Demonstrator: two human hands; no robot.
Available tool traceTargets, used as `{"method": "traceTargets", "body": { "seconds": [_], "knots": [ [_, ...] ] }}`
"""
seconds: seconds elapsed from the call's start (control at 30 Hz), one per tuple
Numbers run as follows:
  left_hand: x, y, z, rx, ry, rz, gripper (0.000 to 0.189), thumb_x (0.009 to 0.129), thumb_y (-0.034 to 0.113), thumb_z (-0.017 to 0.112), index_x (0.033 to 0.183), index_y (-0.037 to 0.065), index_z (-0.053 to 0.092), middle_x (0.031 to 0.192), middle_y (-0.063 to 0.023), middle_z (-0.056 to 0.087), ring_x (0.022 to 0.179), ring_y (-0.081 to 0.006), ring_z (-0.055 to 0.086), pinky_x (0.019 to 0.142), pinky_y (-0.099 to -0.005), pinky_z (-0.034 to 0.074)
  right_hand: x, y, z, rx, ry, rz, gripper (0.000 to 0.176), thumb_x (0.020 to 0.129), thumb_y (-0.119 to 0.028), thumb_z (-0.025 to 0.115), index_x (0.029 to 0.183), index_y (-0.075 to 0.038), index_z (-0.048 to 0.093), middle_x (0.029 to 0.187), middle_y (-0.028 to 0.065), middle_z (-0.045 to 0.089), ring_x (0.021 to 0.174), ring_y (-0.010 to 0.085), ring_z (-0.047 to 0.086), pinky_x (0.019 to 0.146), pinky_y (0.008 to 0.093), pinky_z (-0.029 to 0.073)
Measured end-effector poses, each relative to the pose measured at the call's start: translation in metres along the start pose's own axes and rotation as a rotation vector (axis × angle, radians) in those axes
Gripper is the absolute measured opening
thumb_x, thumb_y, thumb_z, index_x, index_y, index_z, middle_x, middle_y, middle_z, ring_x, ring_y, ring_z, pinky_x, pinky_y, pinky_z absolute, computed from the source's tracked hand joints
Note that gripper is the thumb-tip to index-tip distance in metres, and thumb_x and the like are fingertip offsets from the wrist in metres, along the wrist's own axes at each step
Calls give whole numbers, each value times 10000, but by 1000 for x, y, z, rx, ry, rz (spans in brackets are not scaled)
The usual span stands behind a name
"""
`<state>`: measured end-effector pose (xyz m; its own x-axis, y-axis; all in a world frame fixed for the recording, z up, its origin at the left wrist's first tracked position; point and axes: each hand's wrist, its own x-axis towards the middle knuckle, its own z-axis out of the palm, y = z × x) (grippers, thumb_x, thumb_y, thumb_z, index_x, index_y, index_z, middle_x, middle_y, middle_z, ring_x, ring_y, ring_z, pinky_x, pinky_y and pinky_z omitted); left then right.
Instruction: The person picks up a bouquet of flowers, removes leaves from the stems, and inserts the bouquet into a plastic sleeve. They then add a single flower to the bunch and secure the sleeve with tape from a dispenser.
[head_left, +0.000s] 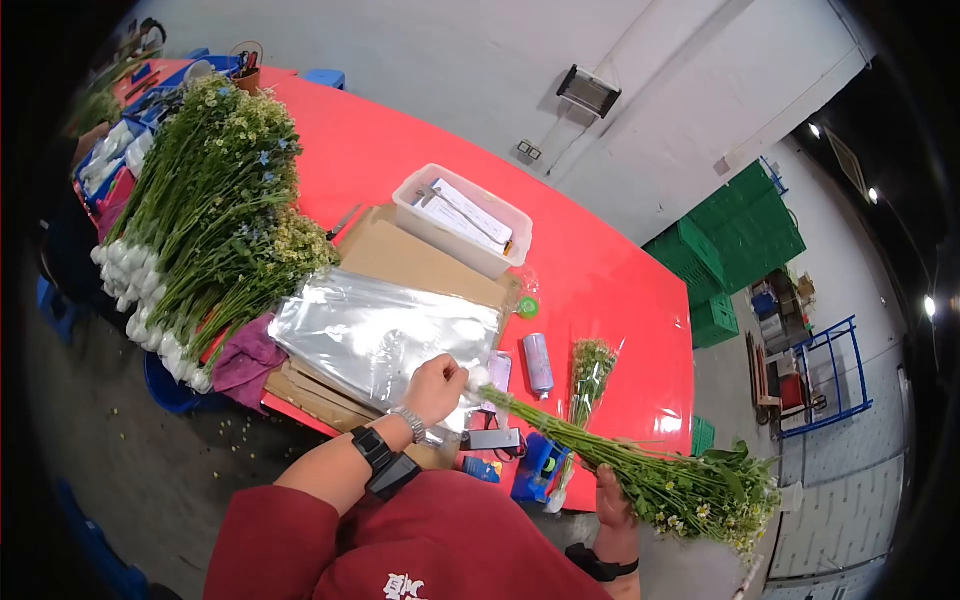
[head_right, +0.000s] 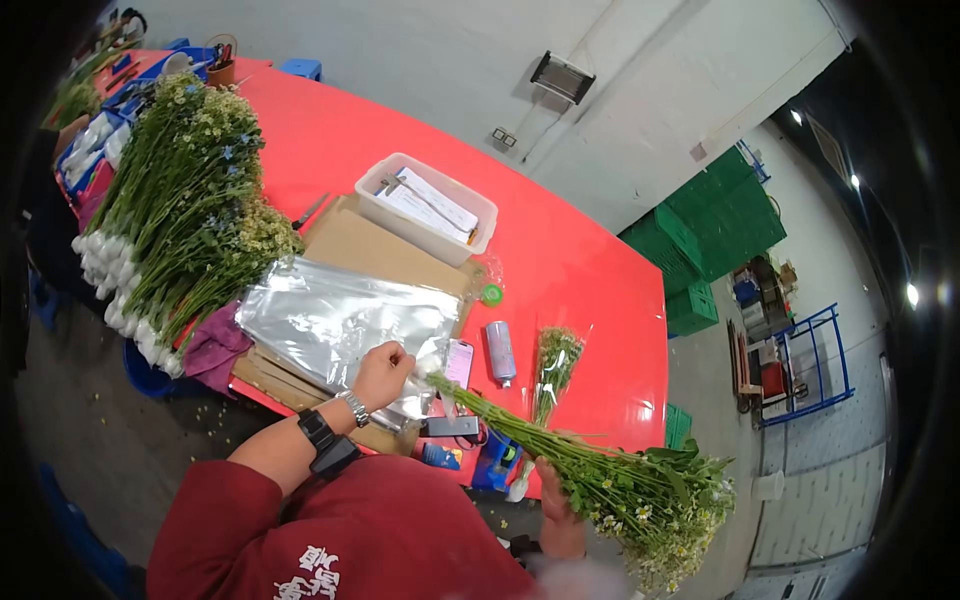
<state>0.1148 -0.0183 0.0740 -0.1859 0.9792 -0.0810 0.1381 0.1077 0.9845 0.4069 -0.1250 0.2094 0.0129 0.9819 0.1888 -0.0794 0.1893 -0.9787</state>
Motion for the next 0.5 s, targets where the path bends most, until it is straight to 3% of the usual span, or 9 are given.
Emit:
{"method": "traceTargets", "body": {
  "seconds": [0.1, 0.17, 0.2, 0.23, 0.27, 0.33, 0.4, 0.47, 0.5],
  "knots": [
    [-1, 5, 8, 52, -27, 10, 216, 870, 222, 687, 774, 40, 623, 835, -169, 677, 808, -327, 662, 746, -427, 518, -1, -27, 28, -267, 49, 58, 435, 956, -25, 644, 1353, 28, 474, 1266, 167, 605, 1168, 280, 615, 1054, 456, 506],
    [-8, 7, 17, 234, -1, 393, 168, 871, 202, 667, 809, 52, 626, 960, -166, 662, 950, -344, 628, 859, -453, 491, 12, -5, 24, -167, 7, 13, 459, 970, -22, 621, 1395, 5, 448, 1266, 148, 602, 1157, 268, 624, 1013, 458, 533],
    [-10, 11, 19, 233, 7, 391, 168, 871, 202, 667, 809, 52, 626, 960, -166, 662, 950, -344, 628, 859, -453, 491, 18, 1, 27, -65, -30, -28, 486, 984, -19, 598, 1438, -17, 422, 1266, 129, 600, 1146, 257, 632, 973, 459, 560],
    [-13, 14, 21, 189, -61, 375, 146, 885, 187, 668, 855, 50, 626, 1060, -163, 656, 1012, -352, 613, 895, -455, 484, 9, -6, 26, -281, 43, 98, 497, 990, 8, 566, 1457, -3, 397, 1271, 150, 602, 1154, 250, 631, 975, 453, 559],
    [-17, 20, 23, 143, -130, 359, 130, 900, 172, 669, 902, 49, 627, 1159, -160, 649, 1073, -361, 599, 931, -456, 476, 15, -12, 38, -281, 35, 98, 497, 990, 8, 566, 1457, -3, 397, 1271, 150, 602, 1154, 250, 631, 975, 453, 559],
    [-22, 31, 24, 97, -158, 323, 138, 907, 162, 661, 923, 32, 615, 1184, -168, 652, 1096, -366, 604, 966, -448, 478, 27, -18, 55, -207, 60, 315, 322, 978, -112, 644, 1272, 5, 584, 1198, 44, 643, 1117, 157, 589, 971, 358, 480],
    [-29, 46, 21, -25, -196, 390, 146, 910, 159, 660, 947, 23, 618, 1220, -175, 645, 1154, -374, 585, 994, -445, 472, 37, 21, 31, -259, -15, 207, 308, 972, -119, 654, 1253, -4, 601, 1183, 42, 650, 1103, 163, 592, 937, 360, 493],
    [-36, 63, 22, -35, -130, 400, 155, 917, 148, 645, 1006, 21, 635, 1224, -174, 647, 1076, -341, 642, 972, -428, 493, 51, 45, 19, -302, -97, 95, 294, 967, -127, 663, 1234, -13, 619, 1168, 40, 657, 1090, 170, 595, 903, 361, 506],
    [-40, 77, 18, -171, -211, 291, 163, 918, 135, 635, 1031, 17, 639, 1210, -176, 655, 1016, -312, 669, 953, -421, 505, 59, 49, 20, -333, -153, 65, 316, 967, -141, 666, 1254, -24, 608, 1185, 55, 650, 1114, 185, 591, 906, 370, 514]
  ]
}}
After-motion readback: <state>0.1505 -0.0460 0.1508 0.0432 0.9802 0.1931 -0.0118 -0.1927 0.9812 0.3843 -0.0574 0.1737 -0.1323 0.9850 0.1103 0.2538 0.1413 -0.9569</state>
